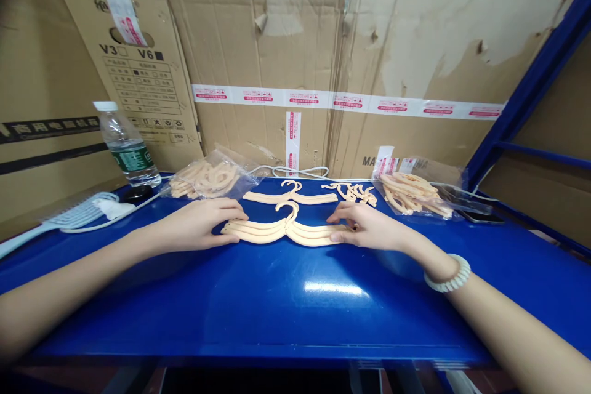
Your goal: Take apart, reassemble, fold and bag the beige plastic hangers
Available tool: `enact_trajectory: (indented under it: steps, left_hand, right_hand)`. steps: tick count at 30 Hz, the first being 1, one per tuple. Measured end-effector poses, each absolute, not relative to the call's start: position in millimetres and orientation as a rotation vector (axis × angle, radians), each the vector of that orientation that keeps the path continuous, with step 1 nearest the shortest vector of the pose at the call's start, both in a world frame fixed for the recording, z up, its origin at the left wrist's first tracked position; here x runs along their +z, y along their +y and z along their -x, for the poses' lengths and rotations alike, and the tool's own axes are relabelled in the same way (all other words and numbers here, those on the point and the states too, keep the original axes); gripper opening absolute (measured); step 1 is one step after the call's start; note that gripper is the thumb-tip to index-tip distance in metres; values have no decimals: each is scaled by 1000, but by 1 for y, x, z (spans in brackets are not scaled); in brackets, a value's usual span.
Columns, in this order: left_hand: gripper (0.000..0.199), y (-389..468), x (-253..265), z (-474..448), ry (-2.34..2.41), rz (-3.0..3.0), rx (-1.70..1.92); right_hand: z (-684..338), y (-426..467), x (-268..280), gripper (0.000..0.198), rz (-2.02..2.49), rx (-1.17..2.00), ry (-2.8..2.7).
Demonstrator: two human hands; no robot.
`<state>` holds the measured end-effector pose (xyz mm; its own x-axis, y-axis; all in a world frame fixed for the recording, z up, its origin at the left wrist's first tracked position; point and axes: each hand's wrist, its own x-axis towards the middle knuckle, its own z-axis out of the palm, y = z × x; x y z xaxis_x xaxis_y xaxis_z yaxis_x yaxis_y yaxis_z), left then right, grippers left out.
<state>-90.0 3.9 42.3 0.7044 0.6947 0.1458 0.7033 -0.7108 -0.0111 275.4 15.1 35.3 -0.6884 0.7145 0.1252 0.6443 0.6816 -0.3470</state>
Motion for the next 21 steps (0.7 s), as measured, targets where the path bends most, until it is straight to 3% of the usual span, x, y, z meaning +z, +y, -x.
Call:
enact_trajectory:
  steps: [9,21]
  left_hand:
    - [30,3,45,91,-1147,2839,-194]
    - [26,5,45,93,-1077,2872,-290]
  right_hand:
    - [-301,30,49,41,1281,47,-2228]
    - [-328,53,42,35,1512,-44,-2017]
